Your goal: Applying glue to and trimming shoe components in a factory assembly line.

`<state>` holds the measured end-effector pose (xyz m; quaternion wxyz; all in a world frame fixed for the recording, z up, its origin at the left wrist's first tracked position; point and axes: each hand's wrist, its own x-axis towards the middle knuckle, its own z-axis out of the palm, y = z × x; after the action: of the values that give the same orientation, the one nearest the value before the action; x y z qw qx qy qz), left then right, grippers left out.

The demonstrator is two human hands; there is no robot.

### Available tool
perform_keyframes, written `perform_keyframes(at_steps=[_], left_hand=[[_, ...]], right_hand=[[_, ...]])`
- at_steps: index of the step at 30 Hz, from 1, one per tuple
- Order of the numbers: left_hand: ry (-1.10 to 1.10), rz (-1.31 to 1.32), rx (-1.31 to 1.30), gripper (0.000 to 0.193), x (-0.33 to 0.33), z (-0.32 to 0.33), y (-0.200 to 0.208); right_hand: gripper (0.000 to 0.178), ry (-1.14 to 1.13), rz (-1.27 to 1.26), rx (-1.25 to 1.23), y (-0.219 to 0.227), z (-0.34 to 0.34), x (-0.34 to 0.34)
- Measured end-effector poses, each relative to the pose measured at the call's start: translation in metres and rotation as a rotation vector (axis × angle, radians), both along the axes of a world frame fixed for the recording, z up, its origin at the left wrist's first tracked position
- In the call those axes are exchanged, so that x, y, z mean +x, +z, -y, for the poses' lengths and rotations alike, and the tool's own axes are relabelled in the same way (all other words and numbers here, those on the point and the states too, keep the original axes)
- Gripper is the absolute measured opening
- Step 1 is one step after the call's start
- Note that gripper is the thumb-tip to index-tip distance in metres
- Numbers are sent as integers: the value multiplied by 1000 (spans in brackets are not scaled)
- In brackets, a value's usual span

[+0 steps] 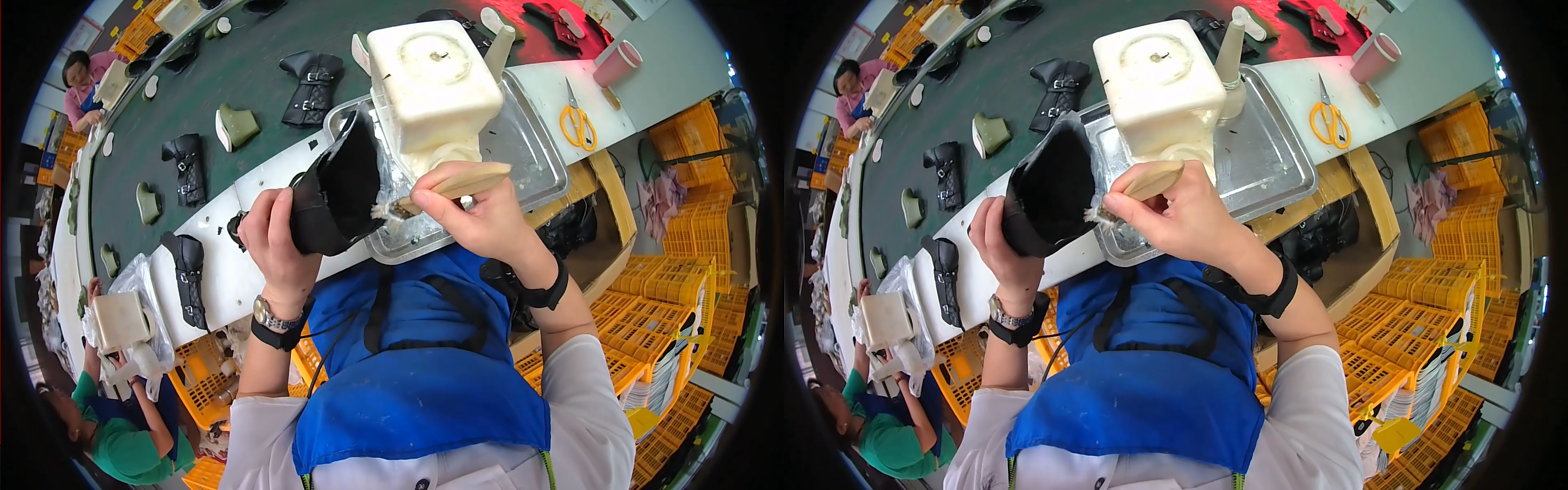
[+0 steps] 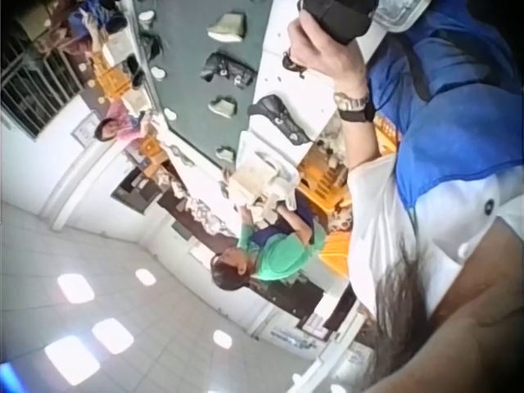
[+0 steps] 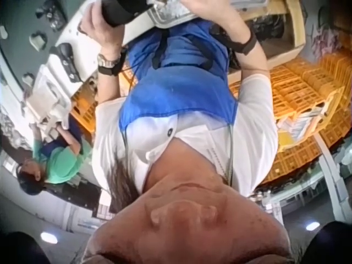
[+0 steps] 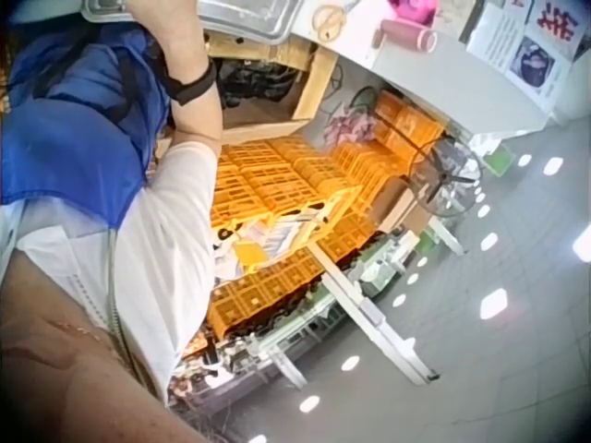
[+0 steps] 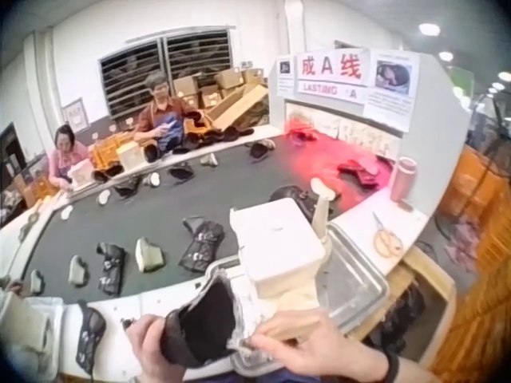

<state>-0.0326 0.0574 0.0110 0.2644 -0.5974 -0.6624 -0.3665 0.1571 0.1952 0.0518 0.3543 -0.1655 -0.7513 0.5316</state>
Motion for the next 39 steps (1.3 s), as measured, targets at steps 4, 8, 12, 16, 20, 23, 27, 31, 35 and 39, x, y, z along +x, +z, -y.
perform_keyframes(at_steps=[4,8,12,16,20,23,27,31,35,39], left_hand=[[15,-83,-5,56,-7,-2,-3],[-23,-120,-2,60,-12,-3,-8],[-65,-168,-39,63,-16,-2,-8],[-88,-190,-2,63,-15,-2,-8],[-60,-160,26,63,-14,-1,-7],[-70,-150,22,63,-15,2,-6],[-101,-168,-37,65,-15,4,-3],[-47,-135,-107,65,-19,7,-2],[-160,522,-143,72,-27,8,5],[-320,1098,-500,68,-53,14,17]], right_hand=[[7,60,5,-110,-1,5,-2],[8,86,-23,-191,-4,12,-1],[11,114,-39,-368,-6,19,3],[11,58,-28,-493,-23,17,5],[10,-90,-19,-339,-34,12,2],[7,-118,-5,-219,-36,6,0],[5,-160,-14,-62,-33,8,-3],[4,-186,-38,-49,-29,3,4],[7,-347,-89,-244,-13,-13,22],[13,-374,-155,-296,-5,-42,35]])
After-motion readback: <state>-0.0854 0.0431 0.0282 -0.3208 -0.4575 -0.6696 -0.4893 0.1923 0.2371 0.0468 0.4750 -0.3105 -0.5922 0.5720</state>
